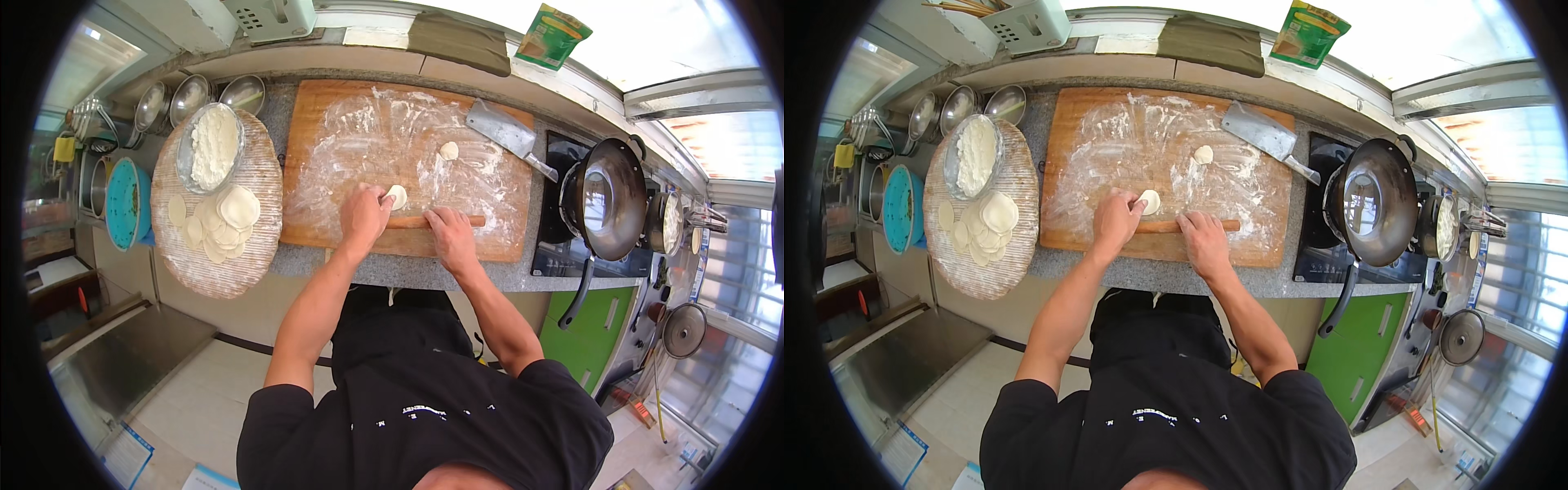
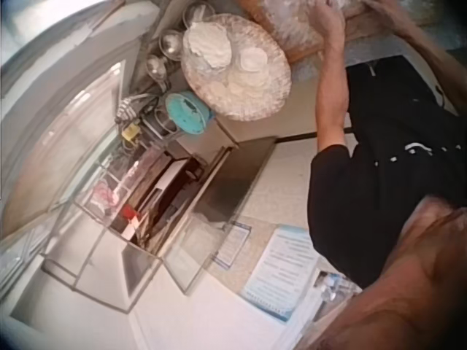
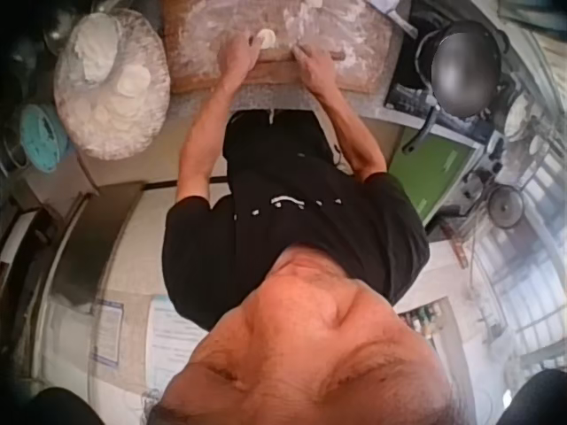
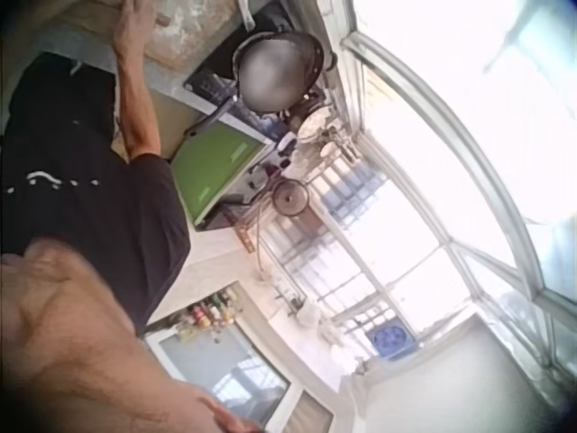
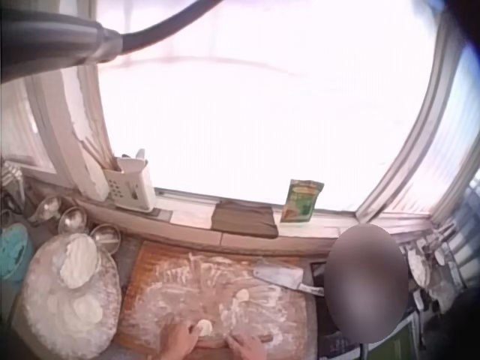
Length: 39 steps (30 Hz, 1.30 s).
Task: The person rolls small dough balls into flat circular wrappers using a rolling pin on a floured wooden board. They place the finished wrappers onto a woven tray. The person also stirs a pot of boiling dumplings on the stove using a ladle.
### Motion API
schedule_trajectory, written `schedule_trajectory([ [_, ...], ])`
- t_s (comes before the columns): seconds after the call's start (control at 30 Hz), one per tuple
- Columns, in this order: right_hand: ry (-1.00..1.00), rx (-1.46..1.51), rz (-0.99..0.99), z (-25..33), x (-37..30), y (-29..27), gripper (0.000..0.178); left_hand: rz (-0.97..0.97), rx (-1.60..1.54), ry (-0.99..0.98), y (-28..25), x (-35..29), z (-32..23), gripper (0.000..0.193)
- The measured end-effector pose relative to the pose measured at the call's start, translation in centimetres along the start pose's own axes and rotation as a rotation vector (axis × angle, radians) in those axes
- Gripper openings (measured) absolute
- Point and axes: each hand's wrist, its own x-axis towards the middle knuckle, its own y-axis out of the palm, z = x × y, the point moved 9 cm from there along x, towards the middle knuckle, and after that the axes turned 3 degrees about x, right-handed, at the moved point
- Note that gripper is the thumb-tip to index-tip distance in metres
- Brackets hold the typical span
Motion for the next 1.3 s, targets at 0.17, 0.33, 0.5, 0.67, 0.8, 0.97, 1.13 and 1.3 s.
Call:
schedule_trajectory([
  [0.17, 0.059, 0.028, 0.044, 0.5, 1.7, -0.7, 0.033, -0.216, 0.169, -0.003, -3.8, -1.2, 0.9, 0.037],
  [0.33, -0.071, -0.072, 0.073, 1.6, 4.2, 0.6, 0.043, -0.342, 0.386, 0.112, -2.5, -1.4, 1.7, 0.056],
  [0.5, -0.007, -0.240, 0.104, 0.7, 12.5, 2.5, 0.070, -0.516, 0.390, 0.144, -4.4, 4.9, 1.4, 0.064],
  [0.67, 0.022, -0.233, 0.121, 0.6, 14.9, 3.6, 0.082, -0.495, 0.347, 0.159, -5.2, 7.1, 2.4, 0.068],
  [0.8, 0.012, -0.254, 0.228, 2.2, 8.6, 3.2, 0.098, -0.302, 0.385, 0.313, -2.1, 0.6, 2.6, 0.078],
  [0.97, -0.030, -0.259, 0.246, 2.6, 7.2, 3.0, 0.108, 0.049, 0.298, 0.628, -2.2, -2.8, -0.6, 0.081],
  [1.13, -0.003, -0.201, 0.216, 2.0, 9.5, 3.6, 0.109, 0.165, 0.076, 0.628, -1.4, 0.6, -0.8, 0.043],
  [1.3, 0.002, -0.215, 0.203, 3.2, 7.4, 2.6, 0.108, 0.087, -0.033, 0.461, -1.4, 3.3, 0.5, 0.024],
])
